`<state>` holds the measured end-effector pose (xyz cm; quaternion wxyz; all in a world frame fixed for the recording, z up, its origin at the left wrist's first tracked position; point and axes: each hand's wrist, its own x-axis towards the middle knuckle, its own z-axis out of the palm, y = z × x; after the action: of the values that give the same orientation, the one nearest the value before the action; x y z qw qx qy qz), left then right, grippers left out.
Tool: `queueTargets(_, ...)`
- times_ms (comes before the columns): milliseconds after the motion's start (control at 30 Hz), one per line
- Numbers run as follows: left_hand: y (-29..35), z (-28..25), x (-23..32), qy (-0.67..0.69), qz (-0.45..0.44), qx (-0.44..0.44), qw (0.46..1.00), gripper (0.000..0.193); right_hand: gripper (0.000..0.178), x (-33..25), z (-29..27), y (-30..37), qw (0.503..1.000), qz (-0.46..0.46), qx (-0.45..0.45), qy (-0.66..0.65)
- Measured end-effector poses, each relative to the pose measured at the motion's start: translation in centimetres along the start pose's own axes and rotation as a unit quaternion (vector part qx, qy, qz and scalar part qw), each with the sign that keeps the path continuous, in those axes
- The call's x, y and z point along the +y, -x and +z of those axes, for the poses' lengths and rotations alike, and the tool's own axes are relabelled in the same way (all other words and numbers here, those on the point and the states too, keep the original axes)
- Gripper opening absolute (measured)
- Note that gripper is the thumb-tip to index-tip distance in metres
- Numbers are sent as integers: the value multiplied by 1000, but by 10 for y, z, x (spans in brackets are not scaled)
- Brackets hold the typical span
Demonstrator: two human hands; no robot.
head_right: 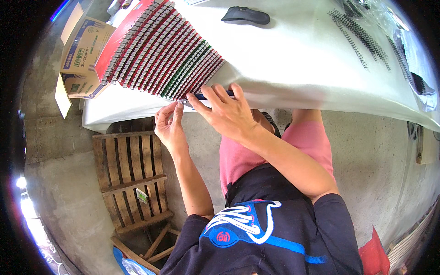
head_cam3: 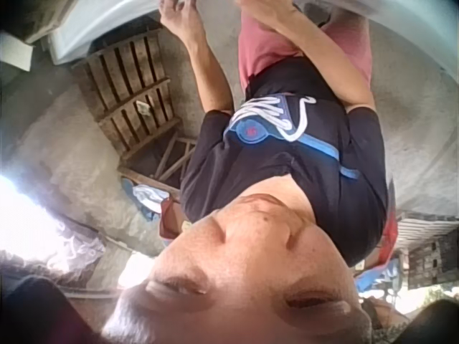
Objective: The person assembles spiral notebooks by cutting wire coils using pliers, stacking notebooks, and placing them into a cardboard box.
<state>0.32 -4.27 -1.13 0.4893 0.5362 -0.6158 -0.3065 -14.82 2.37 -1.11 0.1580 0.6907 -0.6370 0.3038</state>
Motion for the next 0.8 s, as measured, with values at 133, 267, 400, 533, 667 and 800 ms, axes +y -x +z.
queueTargets(133, 1, 0, 2, -23, 19, 10, 1000, 19, 49, -3, -1, 1, 993, 54, -16, -103)
queueTargets(267, 3, 0, 5, -36, 38, 17, 998, 20, 51, -4, 4, 4, 976, 94, -39, -193)
queueTargets(400, 3, -2, 9, -68, 67, 16, 995, 21, 52, -4, 1, 2, 983, 82, -40, -158)
queueTargets(533, 2, -2, 12, -84, 62, 22, 994, 21, 53, -4, 1, 1, 990, 65, -18, -124)
queueTargets(667, 3, -1, 10, -89, 68, 22, 994, 22, 53, -6, 0, 3, 990, 76, -57, -107)
queueTargets(800, 3, 1, 12, -78, 52, 29, 995, 21, 43, -11, 3, 4, 970, 122, -85, -192)
